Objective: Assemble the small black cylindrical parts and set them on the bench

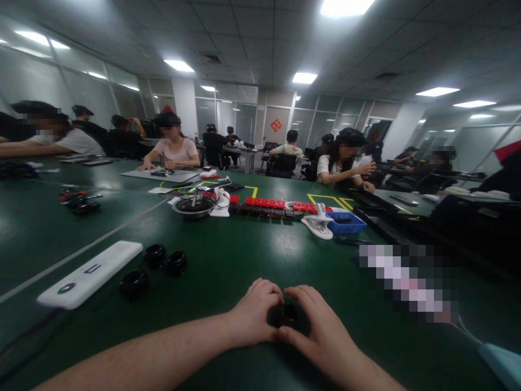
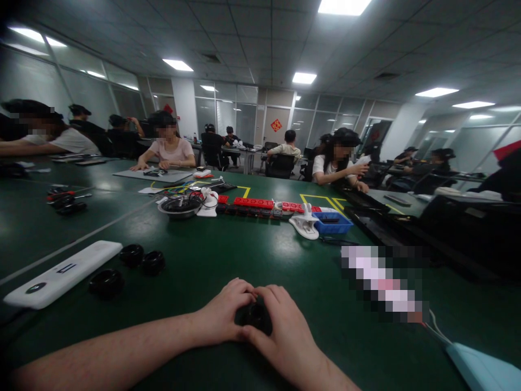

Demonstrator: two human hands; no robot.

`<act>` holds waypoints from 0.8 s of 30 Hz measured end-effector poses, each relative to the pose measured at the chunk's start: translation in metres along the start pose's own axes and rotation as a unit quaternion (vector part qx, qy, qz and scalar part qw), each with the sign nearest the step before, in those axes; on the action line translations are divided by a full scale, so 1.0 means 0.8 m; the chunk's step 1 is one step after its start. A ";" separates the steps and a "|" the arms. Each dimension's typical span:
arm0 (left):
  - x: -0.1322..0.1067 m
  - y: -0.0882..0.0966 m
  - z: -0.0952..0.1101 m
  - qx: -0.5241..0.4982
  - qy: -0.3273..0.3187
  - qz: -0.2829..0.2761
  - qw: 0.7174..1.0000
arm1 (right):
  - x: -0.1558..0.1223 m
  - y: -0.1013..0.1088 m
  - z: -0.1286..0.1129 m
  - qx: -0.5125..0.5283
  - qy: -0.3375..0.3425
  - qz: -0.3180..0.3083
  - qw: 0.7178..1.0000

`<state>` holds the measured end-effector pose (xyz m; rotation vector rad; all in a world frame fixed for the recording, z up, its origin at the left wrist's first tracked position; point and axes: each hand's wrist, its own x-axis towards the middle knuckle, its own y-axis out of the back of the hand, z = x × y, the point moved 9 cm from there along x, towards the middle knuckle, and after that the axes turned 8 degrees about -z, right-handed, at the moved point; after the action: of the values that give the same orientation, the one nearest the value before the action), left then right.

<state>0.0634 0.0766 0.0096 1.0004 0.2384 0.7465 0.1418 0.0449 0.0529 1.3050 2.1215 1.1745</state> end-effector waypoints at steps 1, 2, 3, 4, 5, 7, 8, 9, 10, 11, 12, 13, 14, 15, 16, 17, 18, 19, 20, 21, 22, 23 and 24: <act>0.000 0.000 0.001 0.004 0.000 -0.002 1.000 | 0.001 -0.003 0.002 -0.001 -0.012 -0.012 1.000; 0.000 0.000 0.001 0.008 0.001 -0.003 1.000 | 0.002 -0.006 0.001 0.002 -0.016 -0.022 1.000; 0.000 0.000 0.002 0.011 0.004 -0.004 1.000 | 0.003 -0.007 -0.002 0.009 -0.010 -0.030 0.999; 0.000 0.000 0.002 0.012 0.008 -0.004 1.000 | 0.003 -0.008 -0.006 0.019 0.006 -0.036 0.999; 0.000 0.001 0.002 0.011 0.011 -0.004 1.000 | 0.003 -0.007 -0.012 0.029 0.028 -0.040 0.998; 0.000 0.001 0.004 0.007 0.011 -0.009 1.000 | 0.000 -0.005 -0.021 0.041 0.069 -0.038 0.996; 0.000 0.001 0.005 0.004 0.006 -0.013 1.000 | -0.001 -0.002 -0.022 0.042 0.079 -0.031 0.996; 0.000 0.001 0.007 0.000 0.000 -0.017 1.000 | -0.002 0.000 -0.022 0.040 0.082 -0.020 0.996; 0.000 0.001 0.008 -0.005 -0.005 -0.020 1.000 | -0.003 0.003 -0.019 0.037 0.079 -0.007 0.996; 0.000 0.002 0.008 -0.014 -0.007 -0.022 1.000 | -0.004 0.006 -0.016 0.034 0.072 0.006 0.997; 0.000 0.002 0.007 -0.023 -0.005 -0.022 0.999 | -0.004 0.007 -0.011 0.031 0.060 0.017 0.998; 0.000 0.002 0.006 -0.031 -0.002 -0.021 0.999 | -0.004 0.008 -0.006 0.027 0.046 0.026 0.998; 0.000 0.003 0.004 -0.035 0.002 -0.017 0.999 | -0.003 0.008 -0.001 0.022 0.031 0.031 0.999; 0.000 0.003 0.004 -0.035 0.004 -0.015 0.999 | -0.002 0.007 0.003 0.018 0.015 0.030 0.999; 0.000 0.003 0.003 -0.031 0.004 -0.013 0.999 | -0.001 0.004 0.006 0.017 0.003 0.025 1.000; 0.000 0.002 0.004 -0.025 0.003 -0.013 1.000 | 0.001 0.001 0.008 0.019 -0.006 0.017 1.000; -0.001 0.002 0.004 -0.018 0.001 -0.012 1.000 | 0.002 -0.003 0.009 0.024 -0.008 0.007 1.000; -0.001 0.002 0.005 -0.013 0.000 -0.011 1.000 | 0.003 -0.006 0.007 0.031 -0.004 -0.003 1.000; -0.001 0.002 0.005 -0.010 -0.001 -0.011 1.000 | 0.003 -0.007 0.005 0.039 0.006 -0.008 0.999; -0.001 0.002 0.005 -0.008 -0.001 -0.010 1.000 | 0.002 -0.007 0.001 0.046 0.019 -0.010 0.999; -0.001 0.002 0.006 -0.007 -0.001 -0.009 1.000 | 0.001 -0.006 -0.002 0.050 0.033 -0.009 0.998; -0.001 0.003 0.006 -0.008 -0.003 -0.009 1.000 | 0.000 -0.005 -0.006 0.052 0.045 -0.007 0.998; -0.001 0.003 0.006 -0.009 -0.005 -0.009 1.000 | -0.002 -0.003 -0.008 0.053 0.052 -0.006 0.997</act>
<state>0.0642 0.0737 0.0140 0.9842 0.2322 0.7268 0.1367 0.0403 0.0546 1.3009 2.2916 1.1635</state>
